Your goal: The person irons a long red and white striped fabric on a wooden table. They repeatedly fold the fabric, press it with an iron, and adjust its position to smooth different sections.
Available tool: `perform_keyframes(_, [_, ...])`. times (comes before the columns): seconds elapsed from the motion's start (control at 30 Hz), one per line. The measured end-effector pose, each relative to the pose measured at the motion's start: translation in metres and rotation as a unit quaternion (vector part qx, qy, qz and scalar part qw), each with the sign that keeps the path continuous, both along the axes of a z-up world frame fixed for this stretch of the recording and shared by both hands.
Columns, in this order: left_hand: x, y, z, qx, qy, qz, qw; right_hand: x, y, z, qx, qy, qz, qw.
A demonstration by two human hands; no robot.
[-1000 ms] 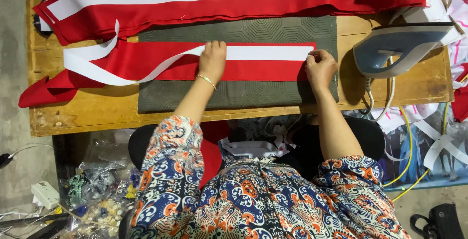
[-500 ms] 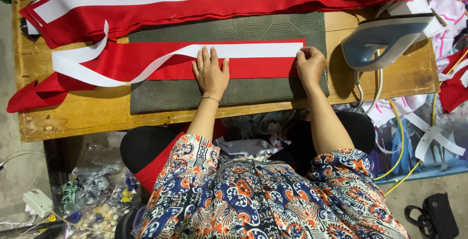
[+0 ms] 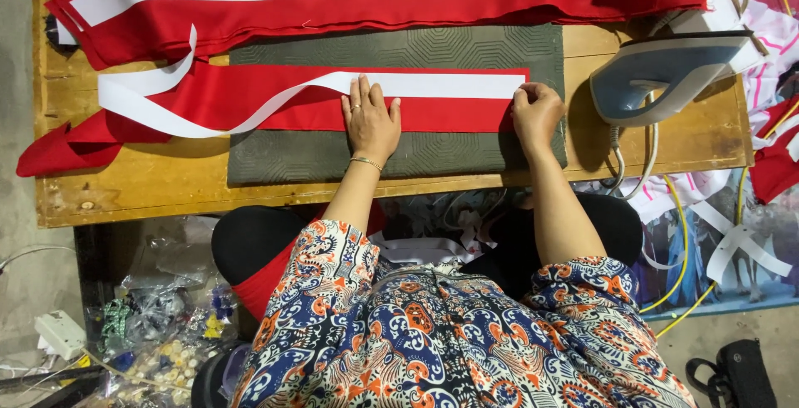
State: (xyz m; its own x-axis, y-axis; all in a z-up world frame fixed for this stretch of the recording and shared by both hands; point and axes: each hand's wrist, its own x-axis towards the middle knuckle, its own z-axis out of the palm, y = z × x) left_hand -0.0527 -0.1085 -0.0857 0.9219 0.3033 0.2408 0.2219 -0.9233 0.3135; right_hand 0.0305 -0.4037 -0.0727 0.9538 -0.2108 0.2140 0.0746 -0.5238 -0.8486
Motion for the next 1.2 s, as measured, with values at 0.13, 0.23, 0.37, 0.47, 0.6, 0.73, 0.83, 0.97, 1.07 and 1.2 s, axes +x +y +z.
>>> perform_keyframes(0.13, [-0.006,-0.003,0.016,-0.004,0.013,-0.015,1.0,-0.009,0.008,0.01,-0.062,-0.015,-0.009,0.998])
perform_keyframes(0.23, [-0.006,-0.003,0.013,0.009,0.006,-0.019,1.0,-0.013,0.012,0.017,-0.071,-0.02,-0.014,0.997])
perform_keyframes(0.37, [-0.008,-0.004,0.02,0.008,-0.002,-0.018,1.0,-0.009,0.005,0.013,-0.082,-0.021,-0.012,0.996])
perform_keyframes(0.47, [-0.009,-0.005,0.029,-0.001,0.0,-0.016,1.0,0.004,-0.009,-0.011,-0.105,-0.031,-0.006,0.994])
perform_keyframes(0.6, [-0.004,-0.003,0.012,0.017,-0.001,-0.02,1.0,-0.01,-0.001,-0.008,-0.361,-0.028,0.027,0.932])
perform_keyframes(0.73, [-0.002,0.0,0.003,0.051,-0.03,-0.03,0.998,-0.041,0.023,0.036,-0.479,0.041,0.036,0.876])
perform_keyframes(0.83, [-0.008,-0.003,0.018,0.021,-0.015,-0.052,0.998,-0.044,0.02,0.051,-0.441,0.095,0.063,0.89])
perform_keyframes(0.97, [-0.016,-0.005,0.03,0.028,0.024,-0.089,0.995,-0.039,0.017,0.044,-0.439,0.127,0.068,0.887])
perform_keyframes(1.07, [-0.022,-0.006,0.041,0.026,0.071,-0.106,0.992,-0.043,0.018,0.047,-0.436,0.131,0.07,0.888])
perform_keyframes(1.2, [-0.023,-0.008,0.046,0.006,0.125,-0.091,0.988,-0.043,0.019,0.047,-0.433,0.122,0.071,0.89])
